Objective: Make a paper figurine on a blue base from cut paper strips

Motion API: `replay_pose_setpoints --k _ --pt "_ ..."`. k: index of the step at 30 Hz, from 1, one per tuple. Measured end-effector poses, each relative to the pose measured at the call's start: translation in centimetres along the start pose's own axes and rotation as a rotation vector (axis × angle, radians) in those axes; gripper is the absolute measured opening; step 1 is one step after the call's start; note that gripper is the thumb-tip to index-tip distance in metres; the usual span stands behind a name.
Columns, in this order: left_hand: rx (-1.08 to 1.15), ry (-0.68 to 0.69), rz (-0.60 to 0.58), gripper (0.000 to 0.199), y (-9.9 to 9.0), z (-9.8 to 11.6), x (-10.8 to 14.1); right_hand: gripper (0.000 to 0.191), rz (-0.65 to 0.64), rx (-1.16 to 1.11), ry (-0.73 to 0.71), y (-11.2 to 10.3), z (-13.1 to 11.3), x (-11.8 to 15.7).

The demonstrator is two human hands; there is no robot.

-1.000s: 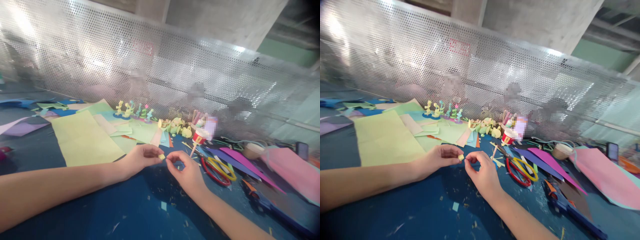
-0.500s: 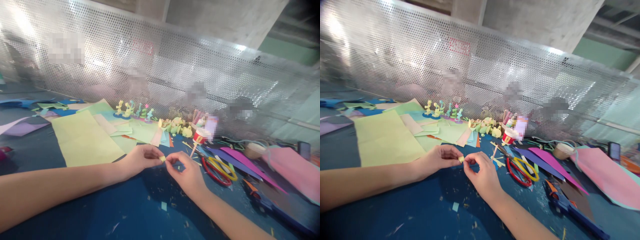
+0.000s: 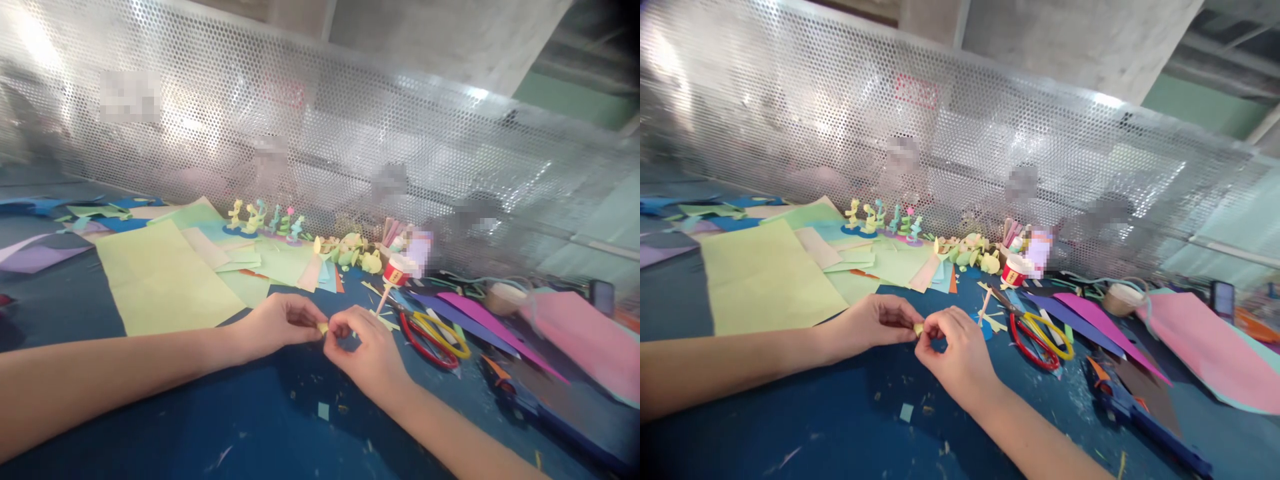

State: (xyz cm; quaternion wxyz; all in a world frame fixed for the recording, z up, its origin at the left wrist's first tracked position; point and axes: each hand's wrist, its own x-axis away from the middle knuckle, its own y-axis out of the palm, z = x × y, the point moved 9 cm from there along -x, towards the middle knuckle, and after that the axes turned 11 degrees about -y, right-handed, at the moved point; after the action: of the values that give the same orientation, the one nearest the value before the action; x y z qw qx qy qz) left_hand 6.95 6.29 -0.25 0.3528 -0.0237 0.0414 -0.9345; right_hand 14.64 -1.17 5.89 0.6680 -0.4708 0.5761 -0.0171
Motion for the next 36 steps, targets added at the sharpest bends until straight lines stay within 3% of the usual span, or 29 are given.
replay_pose_setpoints --k 6,18,24,36 --pt "0.015 0.003 -0.039 0.025 0.5 -0.1 -0.1 0.016 0.003 0.011 0.004 0.0 -0.1 -0.1" --pt "-0.015 -0.011 0.160 0.028 -1.4 0.4 0.1 0.008 0.015 -0.202 0.271 0.8 3.3 1.2" --pt "-0.029 0.021 0.108 0.016 -0.9 0.7 0.1 0.007 0.017 -0.195 0.220 0.6 2.5 0.8" --pt "-0.078 0.029 0.101 0.015 -0.7 0.5 0.1 0.008 -0.009 -0.149 0.160 0.6 1.9 0.8"
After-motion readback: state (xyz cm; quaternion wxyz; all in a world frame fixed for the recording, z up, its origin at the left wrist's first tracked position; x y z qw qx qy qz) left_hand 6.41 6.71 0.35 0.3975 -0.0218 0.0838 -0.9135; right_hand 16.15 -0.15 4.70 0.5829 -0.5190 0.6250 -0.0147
